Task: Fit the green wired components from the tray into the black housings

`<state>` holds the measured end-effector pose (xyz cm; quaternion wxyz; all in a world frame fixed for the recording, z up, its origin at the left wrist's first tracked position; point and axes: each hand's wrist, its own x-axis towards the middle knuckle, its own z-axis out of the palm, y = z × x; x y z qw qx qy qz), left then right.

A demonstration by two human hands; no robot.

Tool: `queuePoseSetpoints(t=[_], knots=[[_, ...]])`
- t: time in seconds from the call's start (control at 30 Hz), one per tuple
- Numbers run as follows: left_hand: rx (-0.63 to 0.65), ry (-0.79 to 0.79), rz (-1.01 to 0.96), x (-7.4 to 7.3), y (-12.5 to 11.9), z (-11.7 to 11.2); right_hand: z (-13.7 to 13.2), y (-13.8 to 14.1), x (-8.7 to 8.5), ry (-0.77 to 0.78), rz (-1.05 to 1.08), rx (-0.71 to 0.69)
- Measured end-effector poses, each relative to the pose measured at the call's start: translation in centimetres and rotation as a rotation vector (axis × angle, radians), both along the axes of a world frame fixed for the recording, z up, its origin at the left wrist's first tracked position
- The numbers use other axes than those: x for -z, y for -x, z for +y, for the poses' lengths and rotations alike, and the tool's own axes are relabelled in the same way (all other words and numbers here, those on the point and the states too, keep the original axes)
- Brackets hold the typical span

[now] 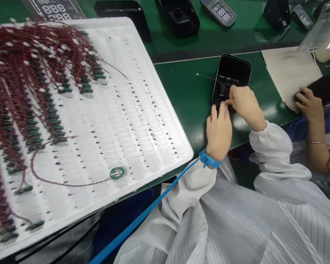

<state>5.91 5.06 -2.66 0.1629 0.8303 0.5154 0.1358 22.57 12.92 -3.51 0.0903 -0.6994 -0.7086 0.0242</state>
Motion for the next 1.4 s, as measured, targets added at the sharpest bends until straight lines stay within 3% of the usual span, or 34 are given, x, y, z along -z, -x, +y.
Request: queuePoseSetpoints(t=[0.13,0.23,0.47,0.67,1.07,1.4], knots=[[0.016,0.027,0.046,-0.7,-0.8,0.8,-0.8,1.2,-1.1,0.062,0.060,0.063],[0.011,0.021,0.069,-0.9,-0.8,1.0,-2.3,1.8,-2.2,0.079,0.086,0.030],[-0.024,0.006,0.098,-0.6,-1.3,1.1,-6.8,0.0,-3.6,-0.115,0.110,0.141],[-0.050,0.046,0.160,-1.0,-2.1,1.8,-8.1,-1.7,-1.8,-0.264,0.328,0.122],[-0.059,0.008,0.232,0.0,-1.8,1.7,-7.6,-0.8,2.3,-0.288,0.540,0.127],[-0.053,0.058,0.292,-2.1,-2.5,3.8,-8.1,-0.8,2.2,-0.178,0.563,0.101]])
